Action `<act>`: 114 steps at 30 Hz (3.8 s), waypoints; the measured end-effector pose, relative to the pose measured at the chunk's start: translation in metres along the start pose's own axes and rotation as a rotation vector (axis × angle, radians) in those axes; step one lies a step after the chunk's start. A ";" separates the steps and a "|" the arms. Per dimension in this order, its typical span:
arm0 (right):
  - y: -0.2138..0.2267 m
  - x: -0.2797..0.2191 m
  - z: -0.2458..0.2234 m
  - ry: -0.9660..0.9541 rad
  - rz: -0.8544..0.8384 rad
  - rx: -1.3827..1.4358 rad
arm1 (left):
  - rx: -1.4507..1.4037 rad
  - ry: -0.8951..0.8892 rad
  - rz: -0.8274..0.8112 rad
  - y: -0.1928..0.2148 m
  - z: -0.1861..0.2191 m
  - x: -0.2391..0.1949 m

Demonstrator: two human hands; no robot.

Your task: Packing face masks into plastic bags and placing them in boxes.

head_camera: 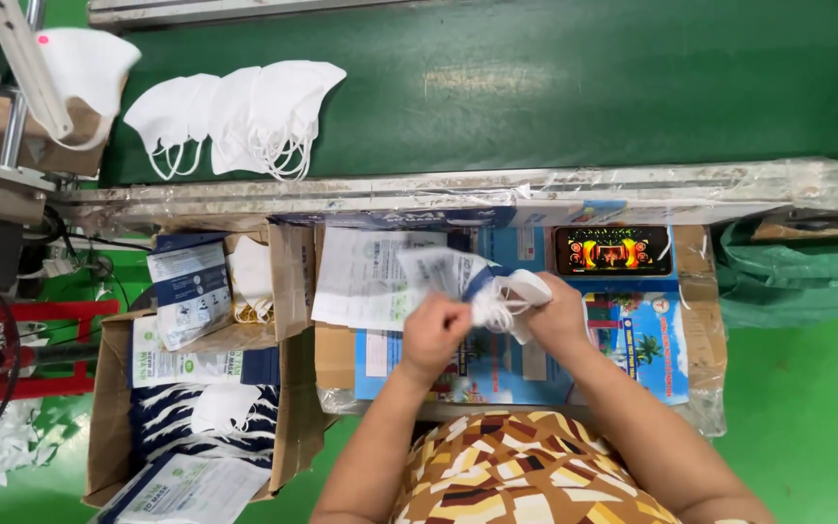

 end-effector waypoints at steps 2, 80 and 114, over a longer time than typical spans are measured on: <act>-0.001 -0.007 0.014 -0.041 0.026 0.072 | -0.004 -0.037 -0.022 -0.003 0.022 0.006; 0.011 -0.009 0.090 -0.553 -0.008 0.644 | 0.957 0.231 0.081 0.128 -0.137 0.275; -0.001 -0.008 -0.011 -0.262 -0.149 0.450 | -0.613 0.475 -0.251 -0.011 -0.038 -0.002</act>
Point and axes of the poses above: each hand's wrist, its own x-axis towards the middle knuckle, its own y-axis out of the back of the hand, z = x × y, the point moved 3 cm from there along x, towards the middle knuckle, and after that the axes turned 10 degrees about z, right-handed, at the moved point
